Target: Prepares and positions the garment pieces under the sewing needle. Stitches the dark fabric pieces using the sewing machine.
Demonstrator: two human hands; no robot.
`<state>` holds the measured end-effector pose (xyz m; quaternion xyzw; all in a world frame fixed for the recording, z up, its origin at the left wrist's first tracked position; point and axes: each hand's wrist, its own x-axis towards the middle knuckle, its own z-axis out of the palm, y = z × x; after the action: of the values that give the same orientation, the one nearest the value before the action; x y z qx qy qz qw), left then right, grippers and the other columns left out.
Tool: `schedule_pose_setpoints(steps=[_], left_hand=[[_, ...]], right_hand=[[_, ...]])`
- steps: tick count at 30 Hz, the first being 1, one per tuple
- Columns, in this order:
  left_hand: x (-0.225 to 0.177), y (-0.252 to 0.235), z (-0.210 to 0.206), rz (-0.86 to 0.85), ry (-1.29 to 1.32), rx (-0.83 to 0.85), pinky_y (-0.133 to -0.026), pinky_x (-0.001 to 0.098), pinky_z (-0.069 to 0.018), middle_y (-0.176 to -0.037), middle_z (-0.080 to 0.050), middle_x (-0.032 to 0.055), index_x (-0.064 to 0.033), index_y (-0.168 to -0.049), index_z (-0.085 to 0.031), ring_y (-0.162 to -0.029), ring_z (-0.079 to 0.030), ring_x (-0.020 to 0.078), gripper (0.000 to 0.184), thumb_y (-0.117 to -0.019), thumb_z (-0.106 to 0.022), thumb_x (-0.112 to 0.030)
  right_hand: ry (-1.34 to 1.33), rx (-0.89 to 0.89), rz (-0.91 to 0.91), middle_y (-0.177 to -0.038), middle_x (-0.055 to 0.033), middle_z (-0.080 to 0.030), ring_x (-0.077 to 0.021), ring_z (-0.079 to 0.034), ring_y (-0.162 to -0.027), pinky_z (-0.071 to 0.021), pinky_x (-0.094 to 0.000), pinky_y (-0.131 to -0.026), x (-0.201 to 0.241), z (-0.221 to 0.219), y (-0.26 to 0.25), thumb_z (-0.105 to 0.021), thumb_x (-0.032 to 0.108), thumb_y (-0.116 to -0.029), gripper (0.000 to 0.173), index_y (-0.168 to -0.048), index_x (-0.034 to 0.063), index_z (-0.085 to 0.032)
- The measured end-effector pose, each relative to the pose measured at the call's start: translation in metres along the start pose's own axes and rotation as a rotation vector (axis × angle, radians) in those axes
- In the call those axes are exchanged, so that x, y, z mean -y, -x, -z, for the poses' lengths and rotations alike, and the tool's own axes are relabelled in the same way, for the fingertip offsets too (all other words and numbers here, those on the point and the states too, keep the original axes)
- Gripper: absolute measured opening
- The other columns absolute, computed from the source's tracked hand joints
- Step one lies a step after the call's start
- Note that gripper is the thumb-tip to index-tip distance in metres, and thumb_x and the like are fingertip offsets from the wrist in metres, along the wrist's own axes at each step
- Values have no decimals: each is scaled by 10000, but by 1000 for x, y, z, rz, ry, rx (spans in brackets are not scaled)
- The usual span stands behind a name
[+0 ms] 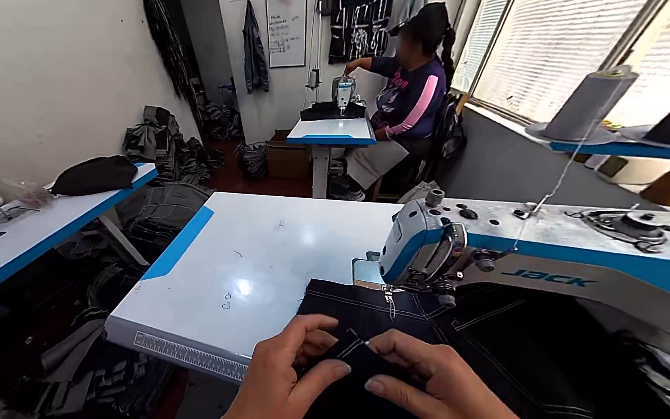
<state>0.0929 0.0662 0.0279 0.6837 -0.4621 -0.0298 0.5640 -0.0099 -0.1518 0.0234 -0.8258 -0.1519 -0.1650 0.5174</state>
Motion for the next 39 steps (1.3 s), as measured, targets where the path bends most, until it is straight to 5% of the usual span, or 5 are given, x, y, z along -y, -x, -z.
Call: schedule_pose_setpoints(steps=[6,10,15,21,39], left_hand=[[8,-2,27,-9,55,-135,-687,168,-567,-886,-708,-12,-34,-1039,-676,-741,-656,6,127,-970,-680,-141],[13,9,31,107,97,-211,-755,213,-621,-942,-759,22,-15,-1098,-737,-806,-727,61,207,-923,-736,-125],[12,15,35,106,65,-279,-777,231,-631,-973,-768,37,-20,-1124,-758,-829,-739,88,245,-900,-756,-119],[9,23,45,81,14,-306,-786,223,-631,-951,-764,33,-26,-1170,-757,-822,-739,90,300,-886,-769,-119],[-9,37,58,-86,-452,-326,-720,108,-544,-839,-734,-52,-113,-1125,-797,-770,-663,-29,277,-926,-714,-287]], right_hand=[[94,5,-102,-875,-17,-730,-17,-653,-722,-538,-195,-647,3,11,1,-734,190,-933,336,-1194,5,-634],[-30,-237,-142,-912,96,-702,44,-649,-768,-553,-154,-691,-2,-4,9,-695,72,-935,242,-1150,69,-581],[-119,-469,-62,-896,129,-702,42,-654,-769,-573,-143,-704,-8,-31,4,-715,30,-903,139,-996,125,-677],[-2,-447,-6,-1007,12,-740,-1,-695,-879,-598,-165,-788,-12,-38,7,-779,108,-888,203,-1072,26,-758],[459,-531,233,-891,-46,-708,-29,-663,-916,-510,-114,-835,-1,-42,4,-750,199,-938,112,-964,94,-777]])
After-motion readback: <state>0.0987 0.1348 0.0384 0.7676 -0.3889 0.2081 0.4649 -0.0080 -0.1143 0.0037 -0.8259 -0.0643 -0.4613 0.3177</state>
